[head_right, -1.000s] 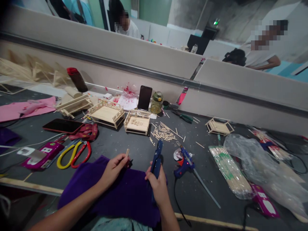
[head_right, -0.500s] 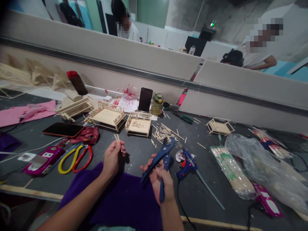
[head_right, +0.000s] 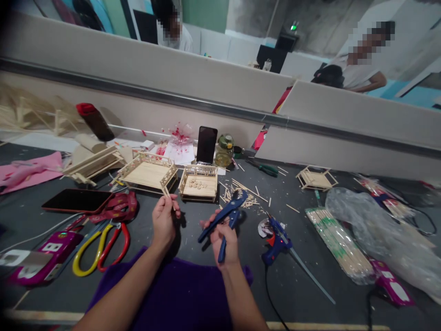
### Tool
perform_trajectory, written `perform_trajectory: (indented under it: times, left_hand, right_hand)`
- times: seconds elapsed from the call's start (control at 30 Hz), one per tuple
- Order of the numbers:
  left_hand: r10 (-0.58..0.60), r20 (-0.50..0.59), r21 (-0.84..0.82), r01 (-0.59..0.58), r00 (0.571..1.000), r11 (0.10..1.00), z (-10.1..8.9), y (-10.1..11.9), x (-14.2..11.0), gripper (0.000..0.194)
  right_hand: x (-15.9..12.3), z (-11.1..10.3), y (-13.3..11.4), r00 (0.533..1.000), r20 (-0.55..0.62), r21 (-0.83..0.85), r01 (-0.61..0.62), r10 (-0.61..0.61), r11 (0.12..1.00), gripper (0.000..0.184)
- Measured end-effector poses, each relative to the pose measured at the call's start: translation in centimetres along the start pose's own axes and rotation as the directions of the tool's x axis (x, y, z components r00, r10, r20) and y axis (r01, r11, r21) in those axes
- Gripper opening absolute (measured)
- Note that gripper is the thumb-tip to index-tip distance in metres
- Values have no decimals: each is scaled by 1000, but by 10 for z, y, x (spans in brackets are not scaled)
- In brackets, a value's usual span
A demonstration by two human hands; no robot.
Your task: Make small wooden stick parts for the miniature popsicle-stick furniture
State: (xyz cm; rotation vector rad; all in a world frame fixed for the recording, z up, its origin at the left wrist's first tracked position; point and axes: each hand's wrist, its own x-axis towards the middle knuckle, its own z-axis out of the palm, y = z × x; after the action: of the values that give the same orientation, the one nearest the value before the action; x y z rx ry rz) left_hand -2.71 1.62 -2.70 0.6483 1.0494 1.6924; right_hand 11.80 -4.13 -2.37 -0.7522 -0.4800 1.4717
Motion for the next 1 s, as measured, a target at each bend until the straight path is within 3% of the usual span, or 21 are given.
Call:
perform_trajectory:
  times: [0.07,0.13,0.2,0.27,0.33,0.43,0.53,0.63,0.73,0.8,0.87,0.93,1.0]
  left_hand:
    - [-5,-8,-21,5,1000,1000,-3,3,1,24]
    - [-1,-25,-38,0,1000,999,-5,6,2,24]
    - [14,-51,-53,-16,999,998,-7,10,2,25]
    - [37,-84,-65,-43,996,997,-7,15,1,25]
    - [69,-115,-84,-79,991,993,-7,22,0,26]
    - [157,-166,-120,-178,974,977,-9,32,1,25]
    - [235,-227,-128,-268,945,955,-14,39,5,23]
    - [204,-220,-106,-231,954,967,-20,40,9,22]
    - [76,-68,4,-76,995,997,-18,39,5,24]
    - [-3,115,139,-13,993,990,-12,38,-6,25]
    - [-101,334,164,47,937,985,-3,37,-23,27]
    - [-183,540,207,82,821,975,5,36,-40,26]
    - [-206,628,275,34,751,961,9,34,-52,23]
  right_hand:
    - [1,6,14,986,47,15,-161,160,987,28]
    - [6,11,26,990,1,-45,-144,144,989,28]
    - [10,14,28,992,-100,-189,57,-77,980,30]
    - [11,15,20,938,-117,-346,269,-326,899,34]
    - [10,19,10,921,-32,-374,350,-389,859,35]
    - [5,31,13,956,59,-255,293,-287,922,36]
    - [0,47,39,991,97,-165,104,-89,981,40]
    - [-5,55,59,995,97,-182,-11,29,983,41]
    - [-9,50,53,1000,-4,-400,6,-8,916,38]
    - [-10,39,40,993,-79,-602,20,-85,798,37]
    - [-10,27,27,982,-91,-751,44,-168,658,37]
    - [-12,16,21,972,-42,-843,91,-233,531,43]
    - [-18,10,19,957,-10,-913,111,-291,394,53]
